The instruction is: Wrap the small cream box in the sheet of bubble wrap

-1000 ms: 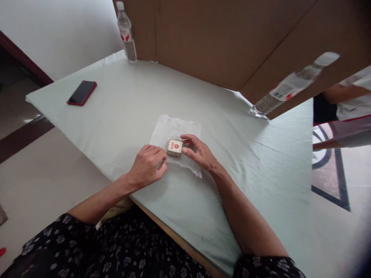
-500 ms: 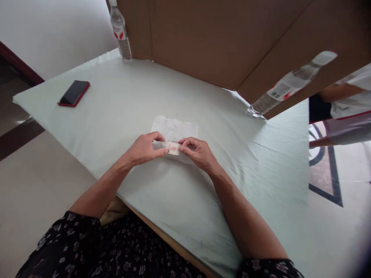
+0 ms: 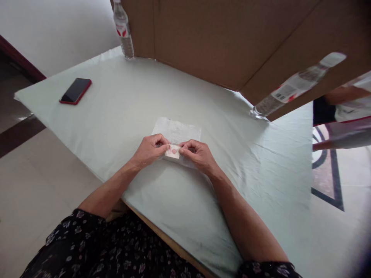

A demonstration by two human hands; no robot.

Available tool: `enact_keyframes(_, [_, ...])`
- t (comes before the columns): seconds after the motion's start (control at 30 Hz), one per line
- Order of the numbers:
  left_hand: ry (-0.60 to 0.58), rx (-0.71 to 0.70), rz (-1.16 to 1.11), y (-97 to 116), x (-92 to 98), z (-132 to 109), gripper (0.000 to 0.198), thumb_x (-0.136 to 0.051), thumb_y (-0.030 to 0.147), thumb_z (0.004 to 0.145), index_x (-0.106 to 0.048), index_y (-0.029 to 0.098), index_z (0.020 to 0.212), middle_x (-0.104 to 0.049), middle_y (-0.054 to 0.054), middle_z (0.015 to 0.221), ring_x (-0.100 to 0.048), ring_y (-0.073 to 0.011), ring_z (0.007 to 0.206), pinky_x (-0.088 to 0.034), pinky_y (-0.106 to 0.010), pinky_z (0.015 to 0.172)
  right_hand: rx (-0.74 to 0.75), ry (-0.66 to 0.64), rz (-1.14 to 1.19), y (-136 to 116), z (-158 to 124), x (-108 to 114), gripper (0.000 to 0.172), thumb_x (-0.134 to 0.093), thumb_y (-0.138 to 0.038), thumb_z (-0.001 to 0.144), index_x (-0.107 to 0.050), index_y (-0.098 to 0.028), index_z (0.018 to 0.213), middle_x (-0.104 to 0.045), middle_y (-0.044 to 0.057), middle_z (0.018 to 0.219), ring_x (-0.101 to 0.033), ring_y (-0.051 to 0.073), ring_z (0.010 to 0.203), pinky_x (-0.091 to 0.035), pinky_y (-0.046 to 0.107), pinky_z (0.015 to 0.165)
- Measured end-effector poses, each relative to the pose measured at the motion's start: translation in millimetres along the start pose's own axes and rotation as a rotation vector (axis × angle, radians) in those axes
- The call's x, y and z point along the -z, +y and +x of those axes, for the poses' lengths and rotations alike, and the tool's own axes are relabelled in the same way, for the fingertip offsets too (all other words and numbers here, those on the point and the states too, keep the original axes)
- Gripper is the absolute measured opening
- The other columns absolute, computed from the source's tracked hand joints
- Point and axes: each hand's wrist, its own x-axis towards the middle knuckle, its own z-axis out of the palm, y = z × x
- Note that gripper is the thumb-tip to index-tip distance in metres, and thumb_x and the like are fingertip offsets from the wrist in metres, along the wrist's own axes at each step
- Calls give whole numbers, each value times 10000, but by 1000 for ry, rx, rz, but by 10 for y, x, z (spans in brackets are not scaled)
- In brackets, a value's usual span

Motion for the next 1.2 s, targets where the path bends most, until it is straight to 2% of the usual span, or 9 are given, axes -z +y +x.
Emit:
enact_keyframes(0.3, [20, -26, -6, -26, -27, -52, 107, -642, 253, 774, -678, 167, 722, -739, -18, 811, -612, -133, 734, -444, -236, 668, -14, 2, 17, 1, -38, -6, 288, -749, -439, 734, -620, -190, 668, -749, 62, 905, -626, 151, 724, -459, 264, 621])
enact_keyframes(0.73, [32, -59, 17, -55, -48, -65, 100, -620, 234, 786, -674, 171, 732, -731, -15, 793, -633, -141, 750, -462, -241, 687, 0, 25, -15, 20, -51, -10, 274, -738, -433, 748, -625, -191, 682, -748, 53, 858, -624, 151, 712, -460, 270, 632])
enact_keyframes(0.97, [12, -28, 22, -17, -37, -58, 112, -614, 248, 773, -664, 169, 713, -706, 1, 737, -583, -124, 683, -423, -230, 628, -24, 2, -17, 54, -33, -14, 274, -732, -442, 752, -624, -194, 715, -731, 37, 829, -596, 139, 670, -445, 259, 595])
enact_keyframes(1.07, [4, -9, 42, 2, -31, -57, 114, -616, 255, 768, -661, 171, 706, -695, 7, 728, -555, -119, 662, -410, -229, 613, 7, 3, -124, 70, -14, 27, 229, -695, -419, 799, -641, -200, 759, -709, 19, 769, -592, 146, 656, -449, 272, 601])
enact_keyframes(1.13, [-3, 0, 48, 3, -35, -55, 114, -617, 259, 769, -661, 173, 709, -693, 10, 729, -546, -116, 655, -407, -230, 611, 110, 85, -295, 34, -22, 65, 155, -673, -360, 832, -664, -205, 823, -723, 32, 812, -630, 177, 733, -477, 312, 682])
enact_keyframes(1.2, [-12, 8, 53, -7, -46, -45, 121, -612, 265, 777, -664, 175, 714, -693, 10, 734, -549, -118, 659, -411, -232, 616, 275, 216, -528, -55, -63, 86, 96, -654, -299, 868, -685, -211, 890, -743, 62, 930, -659, 221, 876, -475, 368, 796])
